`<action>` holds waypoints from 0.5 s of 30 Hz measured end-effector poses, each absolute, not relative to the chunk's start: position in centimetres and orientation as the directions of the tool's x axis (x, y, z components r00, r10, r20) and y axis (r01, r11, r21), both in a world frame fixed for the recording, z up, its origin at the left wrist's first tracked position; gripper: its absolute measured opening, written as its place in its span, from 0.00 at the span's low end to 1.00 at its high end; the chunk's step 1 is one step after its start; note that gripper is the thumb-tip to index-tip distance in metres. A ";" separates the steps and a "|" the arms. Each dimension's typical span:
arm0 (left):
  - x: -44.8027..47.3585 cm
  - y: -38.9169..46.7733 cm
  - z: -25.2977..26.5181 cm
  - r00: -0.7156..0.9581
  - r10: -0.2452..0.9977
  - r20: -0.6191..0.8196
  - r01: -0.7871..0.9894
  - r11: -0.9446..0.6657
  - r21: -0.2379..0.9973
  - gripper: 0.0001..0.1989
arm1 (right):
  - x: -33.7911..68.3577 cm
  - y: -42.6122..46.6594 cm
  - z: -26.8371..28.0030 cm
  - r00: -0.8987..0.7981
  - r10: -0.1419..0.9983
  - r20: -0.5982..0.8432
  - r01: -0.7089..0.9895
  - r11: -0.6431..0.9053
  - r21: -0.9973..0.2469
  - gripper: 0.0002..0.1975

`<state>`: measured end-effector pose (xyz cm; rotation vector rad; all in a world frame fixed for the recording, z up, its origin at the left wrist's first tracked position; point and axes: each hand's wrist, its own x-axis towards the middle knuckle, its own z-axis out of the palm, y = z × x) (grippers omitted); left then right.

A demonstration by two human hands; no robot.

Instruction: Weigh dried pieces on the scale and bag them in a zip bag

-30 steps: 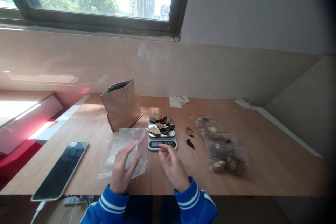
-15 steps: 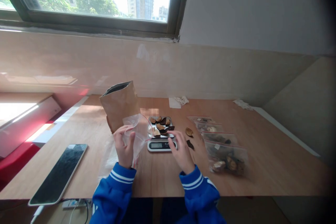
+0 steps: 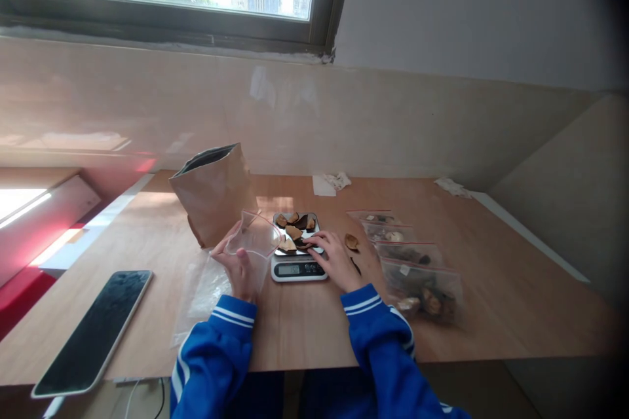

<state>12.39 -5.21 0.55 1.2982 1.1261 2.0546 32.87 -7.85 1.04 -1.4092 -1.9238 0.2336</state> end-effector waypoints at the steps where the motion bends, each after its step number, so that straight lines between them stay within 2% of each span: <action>1: 12.5 -5.2 0.6 -0.456 0.722 0.520 0.019 -0.576 0.817 0.24 | 32.9 -7.8 1.0 -0.140 0.884 0.446 0.749 0.389 -0.536 0.12; 5: 12.6 -5.2 0.6 -0.435 0.729 0.529 -0.043 -0.603 0.796 0.24 | 33.2 -7.6 0.7 -0.155 0.875 0.458 0.734 0.413 -0.539 0.12; 9: 12.4 -5.3 0.3 -0.424 0.723 0.545 -0.015 -0.607 0.794 0.24 | 33.3 -7.6 0.4 -0.114 0.868 0.483 0.704 0.414 -0.577 0.11; 12: 12.3 -5.2 0.0 -0.410 0.720 0.560 -0.015 -0.619 0.786 0.24 | 32.8 -7.6 1.5 0.034 0.863 0.503 0.625 0.375 -0.685 0.09; 15: 12.2 -5.1 -0.3 -0.388 0.718 0.578 0.004 -0.626 0.780 0.23 | 30.9 -7.5 4.3 0.242 0.863 0.443 0.370 0.340 -0.865 0.09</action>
